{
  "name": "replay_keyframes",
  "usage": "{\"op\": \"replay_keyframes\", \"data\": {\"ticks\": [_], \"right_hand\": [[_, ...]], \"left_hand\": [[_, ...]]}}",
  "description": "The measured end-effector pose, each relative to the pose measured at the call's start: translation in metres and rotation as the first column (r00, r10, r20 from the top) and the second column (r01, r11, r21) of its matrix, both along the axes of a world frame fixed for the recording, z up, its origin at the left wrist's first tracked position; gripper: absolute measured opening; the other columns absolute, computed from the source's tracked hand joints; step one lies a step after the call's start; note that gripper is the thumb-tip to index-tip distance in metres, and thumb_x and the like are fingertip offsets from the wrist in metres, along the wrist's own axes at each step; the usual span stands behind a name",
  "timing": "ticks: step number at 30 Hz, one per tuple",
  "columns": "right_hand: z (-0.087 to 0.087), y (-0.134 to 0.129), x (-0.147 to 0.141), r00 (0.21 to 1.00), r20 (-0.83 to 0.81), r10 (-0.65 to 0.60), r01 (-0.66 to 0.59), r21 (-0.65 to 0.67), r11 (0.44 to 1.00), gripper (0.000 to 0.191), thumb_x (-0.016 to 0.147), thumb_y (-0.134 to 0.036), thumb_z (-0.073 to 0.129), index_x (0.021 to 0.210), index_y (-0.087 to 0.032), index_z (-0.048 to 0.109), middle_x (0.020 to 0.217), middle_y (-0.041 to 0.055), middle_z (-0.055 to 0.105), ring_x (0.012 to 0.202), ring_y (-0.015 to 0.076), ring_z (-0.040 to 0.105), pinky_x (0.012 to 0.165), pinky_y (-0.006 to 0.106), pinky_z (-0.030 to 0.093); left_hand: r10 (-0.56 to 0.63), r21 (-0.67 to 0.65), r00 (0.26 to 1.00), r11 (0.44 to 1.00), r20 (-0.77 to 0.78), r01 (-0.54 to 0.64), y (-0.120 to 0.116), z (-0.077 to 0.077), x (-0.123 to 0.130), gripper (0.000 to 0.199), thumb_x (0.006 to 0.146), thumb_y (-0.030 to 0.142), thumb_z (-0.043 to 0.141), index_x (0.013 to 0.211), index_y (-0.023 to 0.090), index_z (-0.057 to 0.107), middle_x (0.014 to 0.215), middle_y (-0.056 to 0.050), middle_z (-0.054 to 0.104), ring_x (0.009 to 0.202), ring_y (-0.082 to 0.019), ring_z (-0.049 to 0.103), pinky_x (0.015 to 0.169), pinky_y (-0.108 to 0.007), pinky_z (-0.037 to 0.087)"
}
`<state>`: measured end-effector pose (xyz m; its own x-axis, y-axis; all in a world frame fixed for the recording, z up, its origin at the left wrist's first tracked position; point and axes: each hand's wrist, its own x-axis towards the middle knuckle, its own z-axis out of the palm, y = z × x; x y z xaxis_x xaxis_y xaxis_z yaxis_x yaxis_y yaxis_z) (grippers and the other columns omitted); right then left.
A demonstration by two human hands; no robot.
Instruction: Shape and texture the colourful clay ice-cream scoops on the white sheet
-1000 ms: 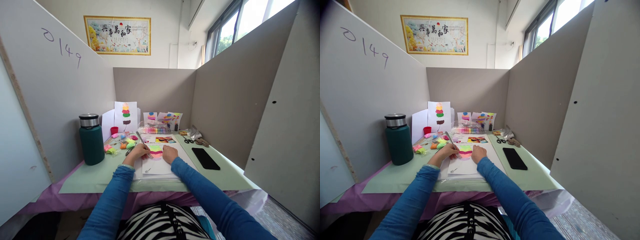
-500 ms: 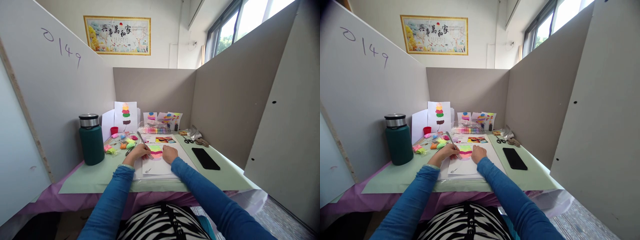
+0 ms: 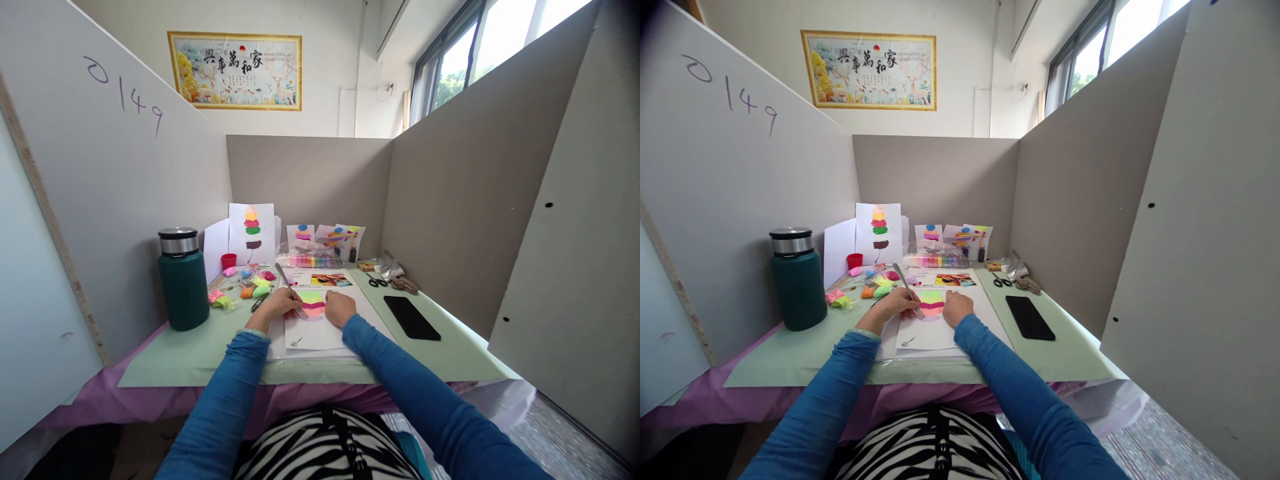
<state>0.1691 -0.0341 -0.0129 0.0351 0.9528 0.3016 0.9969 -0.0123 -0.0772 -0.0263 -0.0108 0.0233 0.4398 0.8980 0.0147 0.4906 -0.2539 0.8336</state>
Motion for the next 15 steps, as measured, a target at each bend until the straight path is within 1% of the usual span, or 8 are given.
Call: {"op": "replay_keyframes", "data": {"ticks": [6,10,12,15], "right_hand": [[-0.0013,0.0012,-0.0001,1.0,0.001,0.001,-0.001,0.01,1.0,0.03,0.085,-0.016,0.041,0.108,-0.016,0.06,0.104,0.0132,0.068,0.095,0.0233,0.065,0.077,0.032,0.043],[-0.0013,0.0017,-0.0002,1.0,0.002,-0.009,0.009,0.011,1.0,0.029,0.086,-0.016,0.041,0.108,-0.016,0.06,0.104,0.0133,0.068,0.095,0.0234,0.065,0.077,0.032,0.043],[-0.0009,0.0014,-0.0003,1.0,0.004,-0.01,0.01,0.009,1.0,0.029,0.086,-0.016,0.041,0.108,-0.016,0.06,0.104,0.0135,0.068,0.095,0.0231,0.065,0.078,0.032,0.043],[-0.0002,0.0009,-0.0006,1.0,0.005,-0.006,0.006,0.002,1.0,0.028,0.086,-0.016,0.042,0.107,-0.016,0.06,0.105,0.0131,0.068,0.096,0.0229,0.065,0.078,0.031,0.043]], "left_hand": [[0.011,0.027,1.0,1.0,0.026,-0.012,0.0002,-0.0004,0.0002,0.004,0.073,0.016,0.063,0.075,0.011,0.062,0.051,0.0,0.058,0.044,-0.011,0.053,0.044,-0.022,0.041],[-0.019,0.007,1.0,1.0,0.02,0.019,-0.0005,0.0002,0.0003,0.005,0.072,0.016,0.063,0.075,0.011,0.062,0.052,-0.001,0.06,0.044,-0.011,0.053,0.045,-0.022,0.042],[0.002,0.011,0.999,1.0,0.032,-0.002,-0.0006,0.0018,-0.0003,0.006,0.072,0.017,0.064,0.075,0.011,0.062,0.051,0.0,0.059,0.044,-0.011,0.053,0.045,-0.022,0.042],[0.071,0.032,0.996,0.997,0.052,-0.073,-0.0002,0.0041,-0.0015,0.008,0.073,0.018,0.065,0.072,0.011,0.061,0.047,0.001,0.055,0.041,-0.011,0.051,0.045,-0.021,0.041]]}}
